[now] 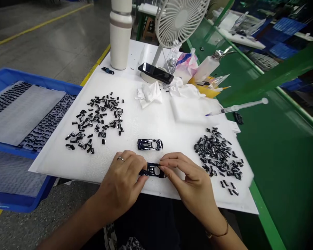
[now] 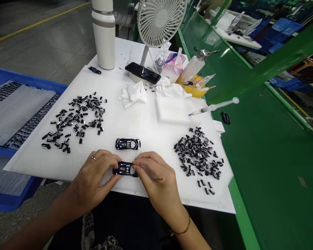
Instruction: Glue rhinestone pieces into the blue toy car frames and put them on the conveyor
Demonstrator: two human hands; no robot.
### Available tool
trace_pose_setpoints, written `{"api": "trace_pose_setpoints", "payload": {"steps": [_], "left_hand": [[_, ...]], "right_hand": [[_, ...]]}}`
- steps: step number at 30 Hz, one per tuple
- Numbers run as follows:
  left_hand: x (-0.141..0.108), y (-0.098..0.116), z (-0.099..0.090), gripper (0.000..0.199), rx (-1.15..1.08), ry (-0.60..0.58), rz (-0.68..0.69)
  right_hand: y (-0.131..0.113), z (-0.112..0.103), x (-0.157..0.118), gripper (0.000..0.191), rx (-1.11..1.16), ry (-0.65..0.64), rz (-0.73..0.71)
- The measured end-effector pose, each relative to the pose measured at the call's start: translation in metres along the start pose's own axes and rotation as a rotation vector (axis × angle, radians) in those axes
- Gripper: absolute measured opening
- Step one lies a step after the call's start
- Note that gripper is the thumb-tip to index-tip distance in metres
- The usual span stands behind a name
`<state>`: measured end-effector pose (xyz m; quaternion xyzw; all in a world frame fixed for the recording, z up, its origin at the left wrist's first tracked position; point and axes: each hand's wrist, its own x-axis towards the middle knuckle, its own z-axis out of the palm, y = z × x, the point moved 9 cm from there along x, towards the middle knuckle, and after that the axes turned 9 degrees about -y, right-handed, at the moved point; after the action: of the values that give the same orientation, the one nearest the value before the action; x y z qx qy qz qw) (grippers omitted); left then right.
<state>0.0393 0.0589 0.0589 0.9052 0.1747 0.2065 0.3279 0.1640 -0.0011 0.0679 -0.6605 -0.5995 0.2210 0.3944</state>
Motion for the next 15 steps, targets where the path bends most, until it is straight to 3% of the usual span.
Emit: {"api": "trace_pose_setpoints", "payload": {"steps": [15], "left_hand": [[0.000,-0.006,0.000,0.020,-0.027,0.012,-0.035]], "right_hand": [[0.005,0.016,0.004,0.012,-0.142,-0.075,0.049]]}}
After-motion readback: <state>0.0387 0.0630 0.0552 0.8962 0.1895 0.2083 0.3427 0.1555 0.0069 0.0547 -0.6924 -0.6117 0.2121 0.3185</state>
